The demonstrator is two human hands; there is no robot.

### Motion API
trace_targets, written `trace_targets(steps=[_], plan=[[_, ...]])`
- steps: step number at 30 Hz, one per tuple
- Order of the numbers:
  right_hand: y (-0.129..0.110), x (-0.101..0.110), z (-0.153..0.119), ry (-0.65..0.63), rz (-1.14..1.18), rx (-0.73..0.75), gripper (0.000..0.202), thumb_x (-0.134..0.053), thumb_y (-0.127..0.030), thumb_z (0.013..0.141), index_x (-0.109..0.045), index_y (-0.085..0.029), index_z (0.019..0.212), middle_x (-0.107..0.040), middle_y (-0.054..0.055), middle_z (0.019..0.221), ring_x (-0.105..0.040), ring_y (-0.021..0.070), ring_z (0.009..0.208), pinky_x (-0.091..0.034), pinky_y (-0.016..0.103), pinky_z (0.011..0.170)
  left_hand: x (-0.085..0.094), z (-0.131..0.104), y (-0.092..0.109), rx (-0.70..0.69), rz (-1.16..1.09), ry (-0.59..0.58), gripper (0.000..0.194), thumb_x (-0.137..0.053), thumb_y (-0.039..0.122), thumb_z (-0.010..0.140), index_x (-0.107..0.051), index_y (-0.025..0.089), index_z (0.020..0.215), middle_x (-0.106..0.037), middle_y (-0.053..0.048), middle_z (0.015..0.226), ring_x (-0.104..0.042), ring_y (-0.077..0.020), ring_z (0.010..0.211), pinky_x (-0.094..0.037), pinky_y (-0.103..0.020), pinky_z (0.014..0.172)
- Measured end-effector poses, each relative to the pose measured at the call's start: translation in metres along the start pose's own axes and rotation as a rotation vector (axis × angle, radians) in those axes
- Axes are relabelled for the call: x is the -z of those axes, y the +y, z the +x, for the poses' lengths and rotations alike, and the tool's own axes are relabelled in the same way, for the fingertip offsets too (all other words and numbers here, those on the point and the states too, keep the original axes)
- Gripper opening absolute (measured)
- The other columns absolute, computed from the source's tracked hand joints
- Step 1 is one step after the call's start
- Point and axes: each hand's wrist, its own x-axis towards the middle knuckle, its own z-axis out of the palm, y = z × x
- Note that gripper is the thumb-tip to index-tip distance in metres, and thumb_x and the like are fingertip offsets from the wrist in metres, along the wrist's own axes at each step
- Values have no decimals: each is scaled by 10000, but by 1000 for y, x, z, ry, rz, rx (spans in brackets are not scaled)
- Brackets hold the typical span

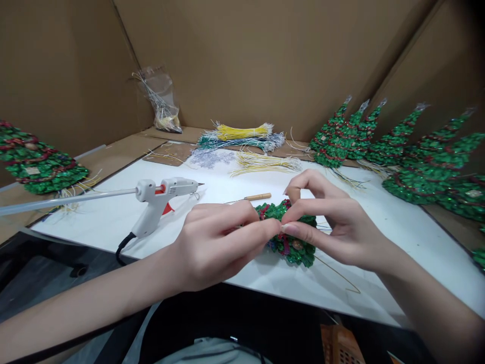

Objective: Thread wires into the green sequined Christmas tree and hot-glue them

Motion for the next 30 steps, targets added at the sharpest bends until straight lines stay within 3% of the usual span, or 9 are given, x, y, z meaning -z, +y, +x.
trace_targets(steps=[5,8,13,30], plan=[[1,-2,-1,8,-8,23,92,-659,-251,875,-708,-213,807,-500,46,869,-521,189,862,-471,347,753,3,2,1,15,21,-9,77,-645,105,874,-673,172,899,-654,11,684,-568,-56,571,-455,-160,555],[2,-4,-1,59,-103,85,81,-721,-296,826,-719,-221,855,-503,47,872,-519,206,861,-465,387,765,4,3,2,61,-2,4,94,-645,103,873,-672,184,911,-653,22,692,-562,-42,564,-434,-138,534],[-2,-6,-1,143,-171,105,5,-716,-241,823,-712,-244,826,-496,58,842,-513,227,816,-465,430,737,2,0,2,61,-1,26,74,-668,108,857,-679,174,889,-639,23,673,-539,-44,554,-422,-145,528],[8,0,2,74,-70,81,94,-714,-184,820,-712,-274,791,-538,37,811,-566,215,811,-487,410,721,-9,-2,-9,100,-144,16,70,-642,110,882,-662,167,916,-652,4,746,-579,-60,615,-452,-167,584]])
